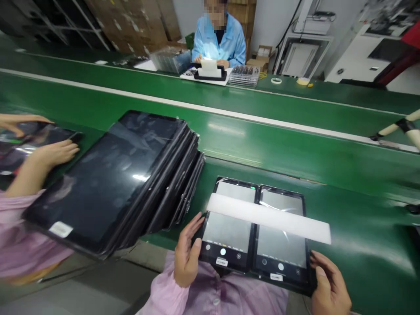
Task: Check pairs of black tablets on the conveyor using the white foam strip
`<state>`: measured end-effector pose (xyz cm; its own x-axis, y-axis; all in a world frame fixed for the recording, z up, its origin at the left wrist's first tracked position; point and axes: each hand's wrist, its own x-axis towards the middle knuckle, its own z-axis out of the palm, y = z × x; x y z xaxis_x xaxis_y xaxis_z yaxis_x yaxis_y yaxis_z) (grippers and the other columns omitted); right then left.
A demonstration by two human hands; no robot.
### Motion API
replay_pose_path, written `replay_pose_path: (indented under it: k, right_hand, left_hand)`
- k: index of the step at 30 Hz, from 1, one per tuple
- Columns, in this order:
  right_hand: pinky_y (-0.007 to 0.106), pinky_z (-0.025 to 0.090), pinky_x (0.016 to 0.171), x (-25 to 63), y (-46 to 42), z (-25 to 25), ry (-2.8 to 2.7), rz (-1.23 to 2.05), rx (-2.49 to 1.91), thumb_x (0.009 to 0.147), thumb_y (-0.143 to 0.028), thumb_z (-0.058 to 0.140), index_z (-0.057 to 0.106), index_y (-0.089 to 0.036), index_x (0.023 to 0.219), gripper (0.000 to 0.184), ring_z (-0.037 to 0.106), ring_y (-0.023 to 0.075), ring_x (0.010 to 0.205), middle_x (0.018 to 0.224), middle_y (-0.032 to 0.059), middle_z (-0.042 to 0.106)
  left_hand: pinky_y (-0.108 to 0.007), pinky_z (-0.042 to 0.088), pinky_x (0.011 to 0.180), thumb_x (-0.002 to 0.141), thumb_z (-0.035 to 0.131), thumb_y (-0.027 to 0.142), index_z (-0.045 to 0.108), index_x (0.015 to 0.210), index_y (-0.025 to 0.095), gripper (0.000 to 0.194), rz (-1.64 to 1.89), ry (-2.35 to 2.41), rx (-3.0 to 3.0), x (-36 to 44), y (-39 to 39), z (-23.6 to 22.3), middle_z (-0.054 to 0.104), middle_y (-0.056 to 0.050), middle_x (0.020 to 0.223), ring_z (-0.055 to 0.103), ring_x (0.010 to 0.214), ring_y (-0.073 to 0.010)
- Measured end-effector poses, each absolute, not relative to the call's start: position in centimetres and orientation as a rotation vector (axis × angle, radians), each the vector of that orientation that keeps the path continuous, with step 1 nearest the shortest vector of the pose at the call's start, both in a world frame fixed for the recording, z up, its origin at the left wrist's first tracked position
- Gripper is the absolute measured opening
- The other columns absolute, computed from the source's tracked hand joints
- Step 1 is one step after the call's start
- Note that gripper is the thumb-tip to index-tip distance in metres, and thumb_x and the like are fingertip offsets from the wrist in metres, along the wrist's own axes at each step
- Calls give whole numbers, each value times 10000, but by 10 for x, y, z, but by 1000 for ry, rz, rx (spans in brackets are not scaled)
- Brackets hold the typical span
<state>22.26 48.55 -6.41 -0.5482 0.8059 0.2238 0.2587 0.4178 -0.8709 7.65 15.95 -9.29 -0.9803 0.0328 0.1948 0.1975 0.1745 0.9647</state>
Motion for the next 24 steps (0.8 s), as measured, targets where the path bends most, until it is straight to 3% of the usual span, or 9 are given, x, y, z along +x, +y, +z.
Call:
replay_pose_path:
  k: [4, 9, 14, 20, 24]
  right_hand:
    - [485, 549, 913, 226, 491, -72, -2099, 1073, -783, 1003, -461, 623, 757, -229, 1053, 272, 706, 327, 1033, 1125, 107, 753]
    - [460, 565, 875, 225, 490, -72, -2155, 1078, -666, 1019, -368, 604, 725, -241, 1153, 221, 685, 330, 1120, 1207, 121, 727]
    - [415, 547, 811, 223, 487, -67, -2223, 1088, -605, 1012, -337, 604, 661, -226, 1279, 294, 651, 318, 1149, 1327, 152, 665]
    - [404, 529, 841, 221, 485, -62, -2256, 1144, -557, 999, -298, 599, 601, -232, 1371, 378, 605, 313, 1248, 1408, 147, 619]
    - [412, 533, 868, 221, 485, -60, -2273, 1145, -515, 979, -288, 617, 583, -240, 1410, 435, 588, 315, 1285, 1430, 140, 605]
  left_hand:
    - [-582, 536, 1169, 1051, 559, 382, 539, 1491, 279, 453, -1975, -2288, -176, 77, 157, -95, 603, -125, 1559, 620, 1403, -343]
    - [-612, 521, 1177, 1022, 608, 373, 536, 1477, 289, 469, -2017, -2290, -180, 74, 154, -97, 606, -119, 1552, 599, 1425, -351]
    - [-611, 514, 1182, 1023, 605, 375, 527, 1469, 239, 472, -1960, -2297, -207, 74, 155, -92, 627, -145, 1516, 604, 1419, -348]
    - [-606, 522, 1172, 987, 654, 388, 540, 1474, 208, 531, -1951, -2289, -211, 71, 154, -94, 646, -160, 1492, 618, 1400, -356]
    - [-536, 556, 1154, 956, 703, 357, 569, 1458, 234, 534, -1930, -2231, -247, 69, 156, -94, 671, -150, 1468, 644, 1373, -332]
